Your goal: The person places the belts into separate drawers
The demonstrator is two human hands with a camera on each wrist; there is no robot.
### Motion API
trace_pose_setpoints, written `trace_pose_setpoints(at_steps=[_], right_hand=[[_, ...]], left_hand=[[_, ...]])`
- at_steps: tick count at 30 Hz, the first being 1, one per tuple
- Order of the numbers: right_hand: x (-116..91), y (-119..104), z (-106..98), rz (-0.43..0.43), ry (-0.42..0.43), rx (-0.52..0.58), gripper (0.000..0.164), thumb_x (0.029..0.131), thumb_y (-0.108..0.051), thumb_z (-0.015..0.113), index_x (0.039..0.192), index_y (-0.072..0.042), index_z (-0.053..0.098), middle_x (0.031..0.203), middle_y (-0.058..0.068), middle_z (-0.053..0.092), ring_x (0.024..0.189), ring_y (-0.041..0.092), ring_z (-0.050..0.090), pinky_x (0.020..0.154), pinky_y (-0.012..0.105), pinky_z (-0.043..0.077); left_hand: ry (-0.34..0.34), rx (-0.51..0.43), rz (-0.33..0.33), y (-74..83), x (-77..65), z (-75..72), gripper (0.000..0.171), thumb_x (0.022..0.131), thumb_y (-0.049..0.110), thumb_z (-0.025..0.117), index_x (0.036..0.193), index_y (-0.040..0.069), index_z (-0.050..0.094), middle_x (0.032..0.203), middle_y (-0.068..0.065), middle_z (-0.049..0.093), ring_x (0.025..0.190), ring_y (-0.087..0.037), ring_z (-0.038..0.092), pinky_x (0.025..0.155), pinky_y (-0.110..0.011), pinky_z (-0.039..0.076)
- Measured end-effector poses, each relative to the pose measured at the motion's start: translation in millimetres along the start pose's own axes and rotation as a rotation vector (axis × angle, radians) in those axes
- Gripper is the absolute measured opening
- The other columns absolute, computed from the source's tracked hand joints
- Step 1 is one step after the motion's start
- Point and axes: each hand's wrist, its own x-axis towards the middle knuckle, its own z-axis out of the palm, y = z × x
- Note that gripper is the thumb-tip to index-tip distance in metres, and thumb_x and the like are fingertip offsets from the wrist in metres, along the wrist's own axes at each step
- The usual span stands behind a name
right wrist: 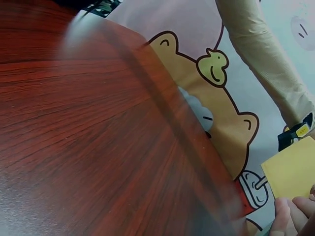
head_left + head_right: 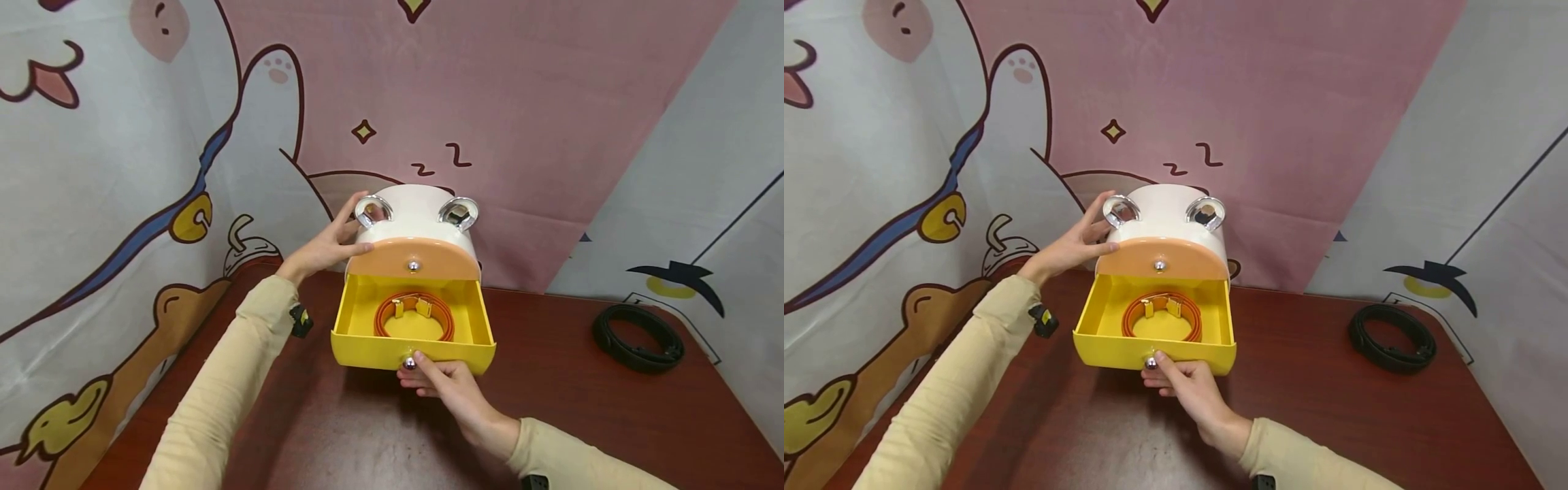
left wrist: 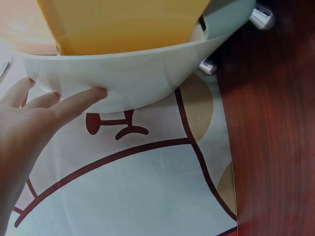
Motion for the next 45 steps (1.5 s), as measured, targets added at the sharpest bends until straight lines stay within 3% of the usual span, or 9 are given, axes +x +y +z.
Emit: trace_pose_setpoints(at_steps=[7, 13, 20, 39, 45], right_hand=[[4, -2, 0, 0.014, 0.016, 0.018, 0.051, 0.099, -0.036, 0.055, 0.115, 0.011, 0.065, 0.103, 0.020, 0.069, 0.096, 0.026, 0.068, 0.079, 0.031, 0.052], [7, -4, -1, 0.017, 0.006, 0.026, 0.050, 0.099, -0.036, 0.055, 0.116, 0.011, 0.065, 0.104, 0.020, 0.069, 0.097, 0.027, 0.068, 0.080, 0.031, 0.052], [11, -4, -5, 0.026, -0.010, 0.028, 0.051, 0.099, -0.036, 0.054, 0.117, 0.011, 0.064, 0.105, 0.019, 0.069, 0.099, 0.027, 0.067, 0.081, 0.032, 0.052], [27, -5, -14, 0.018, 0.019, 0.048, 0.050, 0.099, -0.034, 0.056, 0.117, 0.012, 0.063, 0.107, 0.020, 0.068, 0.099, 0.026, 0.067, 0.081, 0.030, 0.052], [31, -5, -14, 0.023, 0.017, 0.043, 0.050, 0.099, -0.035, 0.056, 0.118, 0.011, 0.063, 0.107, 0.020, 0.068, 0.099, 0.025, 0.067, 0.082, 0.030, 0.052]], left_hand=[[0.002, 0.003, -0.006, 0.1, 0.7, 1.3, 0.092, 0.092, 0.013, 0.067, 0.153, 0.042, 0.005, 0.156, -0.012, 0.024, 0.127, -0.031, 0.046, 0.095, -0.050, 0.045], [-0.001, 0.004, -0.007, 2.8, -0.3, 1.2, 0.092, 0.093, 0.007, 0.065, 0.154, 0.037, 0.002, 0.156, -0.016, 0.021, 0.129, -0.035, 0.043, 0.098, -0.052, 0.041], [-0.011, 0.006, -0.013, 25.5, -11.1, 7.6, 0.090, 0.094, 0.006, 0.063, 0.155, 0.029, 0.002, 0.156, -0.021, 0.021, 0.131, -0.037, 0.041, 0.100, -0.052, 0.040], [-0.020, -0.009, -0.013, 26.2, -11.3, 7.3, 0.090, 0.094, 0.006, 0.062, 0.155, 0.034, 0.001, 0.157, -0.018, 0.018, 0.133, -0.036, 0.038, 0.100, -0.052, 0.040], [-0.015, 0.007, -0.013, 25.7, -11.7, 6.7, 0.091, 0.094, 0.007, 0.063, 0.155, 0.030, 0.000, 0.157, -0.020, 0.018, 0.134, -0.037, 0.036, 0.101, -0.053, 0.038]])
